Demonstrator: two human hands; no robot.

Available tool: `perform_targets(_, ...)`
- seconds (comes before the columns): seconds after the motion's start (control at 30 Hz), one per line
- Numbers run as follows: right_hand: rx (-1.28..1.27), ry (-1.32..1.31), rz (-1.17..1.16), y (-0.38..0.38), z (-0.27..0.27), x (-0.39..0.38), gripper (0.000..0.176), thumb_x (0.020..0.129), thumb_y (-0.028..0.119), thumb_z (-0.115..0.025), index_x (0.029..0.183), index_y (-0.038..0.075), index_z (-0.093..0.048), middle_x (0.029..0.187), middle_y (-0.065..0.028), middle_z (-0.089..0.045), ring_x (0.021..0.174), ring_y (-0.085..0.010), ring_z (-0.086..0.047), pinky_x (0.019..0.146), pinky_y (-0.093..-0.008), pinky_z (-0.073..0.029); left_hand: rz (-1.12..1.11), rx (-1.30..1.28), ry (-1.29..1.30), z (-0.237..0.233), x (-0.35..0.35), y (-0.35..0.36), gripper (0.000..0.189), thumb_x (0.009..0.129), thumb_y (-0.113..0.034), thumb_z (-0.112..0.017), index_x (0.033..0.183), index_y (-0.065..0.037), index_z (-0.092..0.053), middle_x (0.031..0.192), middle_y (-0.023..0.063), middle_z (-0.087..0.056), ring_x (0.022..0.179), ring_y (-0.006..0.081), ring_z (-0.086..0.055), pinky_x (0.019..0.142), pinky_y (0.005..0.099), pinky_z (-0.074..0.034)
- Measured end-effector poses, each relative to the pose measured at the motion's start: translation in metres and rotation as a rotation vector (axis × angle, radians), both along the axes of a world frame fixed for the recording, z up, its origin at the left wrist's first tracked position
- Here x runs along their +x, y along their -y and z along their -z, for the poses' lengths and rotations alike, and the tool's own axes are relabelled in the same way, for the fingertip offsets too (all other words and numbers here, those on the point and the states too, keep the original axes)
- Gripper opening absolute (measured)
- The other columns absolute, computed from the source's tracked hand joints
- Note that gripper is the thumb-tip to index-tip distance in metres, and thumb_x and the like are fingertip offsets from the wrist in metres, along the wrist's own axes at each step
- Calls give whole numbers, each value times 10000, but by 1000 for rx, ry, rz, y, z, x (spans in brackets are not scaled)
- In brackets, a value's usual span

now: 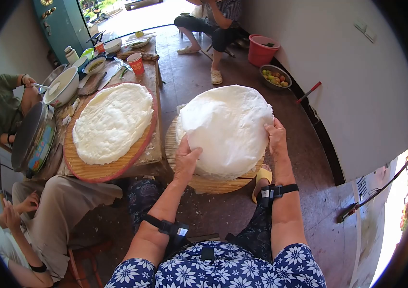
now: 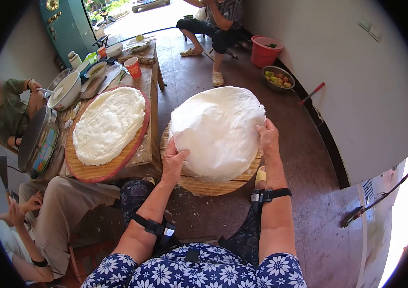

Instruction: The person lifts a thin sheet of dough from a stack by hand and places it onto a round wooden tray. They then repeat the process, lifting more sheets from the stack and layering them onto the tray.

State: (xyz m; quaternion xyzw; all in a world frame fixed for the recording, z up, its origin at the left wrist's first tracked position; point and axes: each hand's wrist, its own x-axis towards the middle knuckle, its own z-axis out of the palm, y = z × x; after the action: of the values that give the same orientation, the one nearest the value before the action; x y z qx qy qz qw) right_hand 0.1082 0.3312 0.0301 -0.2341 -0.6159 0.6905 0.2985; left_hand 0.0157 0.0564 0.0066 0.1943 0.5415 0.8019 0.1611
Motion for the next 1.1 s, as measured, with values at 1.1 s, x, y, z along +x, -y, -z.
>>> perform_targets(1.1, 49, -325, -550, 212, -152, -193, 244, 853, 36, -528, 1089, 30, -587, 920, -15, -626, 762, -71, -590, 658, -212, -497, -423, 287, -134, -105, -73, 222, 514, 822, -3, -489, 1322, -48, -378, 1177, 89, -534, 1045, 169, -551, 889, 322, -471)
